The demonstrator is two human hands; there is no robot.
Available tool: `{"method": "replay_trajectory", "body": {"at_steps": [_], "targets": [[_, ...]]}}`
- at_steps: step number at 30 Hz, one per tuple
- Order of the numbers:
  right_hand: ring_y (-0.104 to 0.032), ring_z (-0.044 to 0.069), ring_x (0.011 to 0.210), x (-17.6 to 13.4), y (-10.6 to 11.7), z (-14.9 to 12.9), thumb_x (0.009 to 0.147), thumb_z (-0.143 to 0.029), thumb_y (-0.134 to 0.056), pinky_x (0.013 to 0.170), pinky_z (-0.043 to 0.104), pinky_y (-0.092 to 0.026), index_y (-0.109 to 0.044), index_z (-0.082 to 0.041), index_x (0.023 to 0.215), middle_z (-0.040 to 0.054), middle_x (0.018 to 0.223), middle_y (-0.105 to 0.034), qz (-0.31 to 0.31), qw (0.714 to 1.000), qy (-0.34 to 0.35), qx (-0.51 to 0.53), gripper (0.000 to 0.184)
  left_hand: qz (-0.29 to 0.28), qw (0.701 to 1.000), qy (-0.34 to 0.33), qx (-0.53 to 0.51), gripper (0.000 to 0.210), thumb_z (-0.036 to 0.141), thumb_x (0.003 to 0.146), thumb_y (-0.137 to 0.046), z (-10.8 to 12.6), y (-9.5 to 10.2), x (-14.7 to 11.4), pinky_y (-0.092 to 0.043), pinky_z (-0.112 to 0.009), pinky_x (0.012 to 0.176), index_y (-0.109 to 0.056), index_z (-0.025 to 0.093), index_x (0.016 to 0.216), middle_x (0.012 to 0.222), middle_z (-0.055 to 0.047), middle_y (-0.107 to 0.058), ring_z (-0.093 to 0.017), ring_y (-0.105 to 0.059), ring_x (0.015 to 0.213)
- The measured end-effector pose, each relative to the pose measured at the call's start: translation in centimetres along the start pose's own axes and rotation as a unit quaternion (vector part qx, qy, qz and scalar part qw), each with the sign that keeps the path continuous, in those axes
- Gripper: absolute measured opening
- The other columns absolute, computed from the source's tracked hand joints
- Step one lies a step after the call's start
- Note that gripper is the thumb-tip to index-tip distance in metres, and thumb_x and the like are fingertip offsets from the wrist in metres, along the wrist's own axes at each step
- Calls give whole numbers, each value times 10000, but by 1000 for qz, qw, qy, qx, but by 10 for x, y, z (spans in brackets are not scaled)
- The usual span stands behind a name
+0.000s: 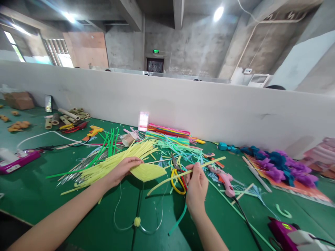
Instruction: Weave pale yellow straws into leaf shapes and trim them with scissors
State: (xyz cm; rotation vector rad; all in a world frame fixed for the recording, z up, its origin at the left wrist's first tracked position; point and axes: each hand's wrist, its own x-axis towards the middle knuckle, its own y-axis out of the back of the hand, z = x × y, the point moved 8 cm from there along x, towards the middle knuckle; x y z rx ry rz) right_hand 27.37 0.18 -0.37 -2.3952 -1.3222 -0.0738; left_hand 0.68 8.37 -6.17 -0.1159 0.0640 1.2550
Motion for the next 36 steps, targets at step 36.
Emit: {"method": "replay_trajectory", "body": {"at_steps": [36], "targets": [[-586, 185, 536, -6, -25, 24, 844, -464, -489, 532, 269, -404, -616, -189, 803, 25, 592, -645, -188, 889, 51, -414, 306, 2, 972, -124, 200, 243, 344, 805, -542, 20, -10, -5, -426, -272, 700, -661, 168, 923, 860, -56, -684, -203, -612, 807]]}}
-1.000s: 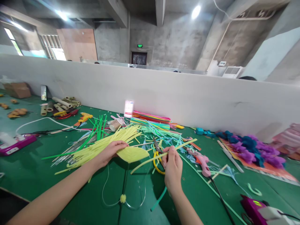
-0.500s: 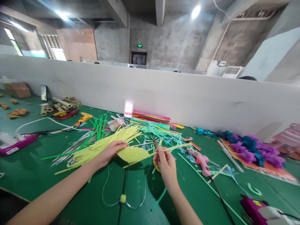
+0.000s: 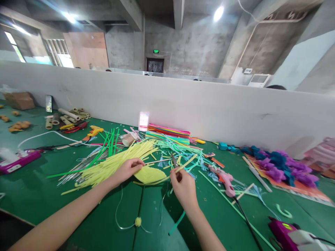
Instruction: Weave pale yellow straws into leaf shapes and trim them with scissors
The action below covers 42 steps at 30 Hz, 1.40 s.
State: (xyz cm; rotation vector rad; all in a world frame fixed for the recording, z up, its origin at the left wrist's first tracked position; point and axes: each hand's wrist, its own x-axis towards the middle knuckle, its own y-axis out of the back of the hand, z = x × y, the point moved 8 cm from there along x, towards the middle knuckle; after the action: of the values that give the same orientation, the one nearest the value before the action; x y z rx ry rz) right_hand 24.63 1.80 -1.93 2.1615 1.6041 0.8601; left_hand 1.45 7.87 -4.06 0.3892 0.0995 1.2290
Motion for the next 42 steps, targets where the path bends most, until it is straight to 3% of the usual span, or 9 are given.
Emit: {"method": "replay_trajectory", "body": {"at_steps": [3, 6, 10, 13, 22, 33, 42], "targets": [[-606, 203, 564, 2, -1, 3, 836, -444, -461, 543, 277, -395, -619, -189, 756, 42, 612, -659, -6, 997, -6, -76, 311, -4, 990, -63, 124, 212, 274, 801, -530, 14, 3, -2, -427, -300, 802, -663, 196, 946, 974, -66, -680, -221, -605, 908], [-611, 208, 574, 3, -2, 5, 823, -439, -453, 535, 276, -385, -628, -192, 740, 50, 634, -672, -7, 993, -9, -118, 313, -69, 963, -117, 231, 138, 255, 762, -578, 26, 3, -7, -401, -315, 861, -680, 208, 841, 966, -65, -646, -234, -565, 965], [-624, 204, 596, 5, -2, 7, 792, -421, -478, 542, 268, -402, -648, -196, 784, 50, 697, -697, -5, 994, -10, -112, 282, -183, 940, -92, 271, 143, 338, 717, -669, 20, 7, -16, -402, -296, 827, -690, 223, 798, 905, -39, -595, -222, -553, 937], [-631, 203, 611, 5, -2, 9, 781, -424, -488, 558, 268, -412, -647, -197, 793, 48, 719, -703, -8, 994, -15, -107, 277, -214, 933, -81, 276, 206, 346, 673, -722, 16, 9, -19, -392, -291, 846, -693, 238, 847, 983, -36, -564, -224, -532, 985], [-600, 190, 553, 5, -5, 9, 820, -465, -465, 512, 262, -376, -602, -210, 680, 44, 657, -684, -12, 992, -2, -128, 321, -201, 936, -70, 280, 180, 346, 686, -715, 7, 6, -16, -398, -295, 839, -685, 211, 801, 993, -48, -544, -214, -542, 941], [-521, 162, 468, 2, -4, -1, 827, -421, -458, 482, 253, -327, -498, -227, 588, 2, 523, -589, -13, 990, 18, -142, 310, -226, 933, -96, 264, 119, 311, 716, -661, 18, 4, -22, -403, -285, 860, -706, 214, 769, 1003, -55, -584, -218, -556, 974], [-374, 117, 438, -6, 2, -13, 913, -523, -373, 467, 251, -240, -427, -206, 540, -27, 447, -443, 32, 995, 53, -83, 492, -254, 931, -86, 249, 87, 309, 722, -686, 30, 3, -26, -389, -291, 902, -707, 227, 742, 1089, -41, -620, -223, -573, 1030]]}}
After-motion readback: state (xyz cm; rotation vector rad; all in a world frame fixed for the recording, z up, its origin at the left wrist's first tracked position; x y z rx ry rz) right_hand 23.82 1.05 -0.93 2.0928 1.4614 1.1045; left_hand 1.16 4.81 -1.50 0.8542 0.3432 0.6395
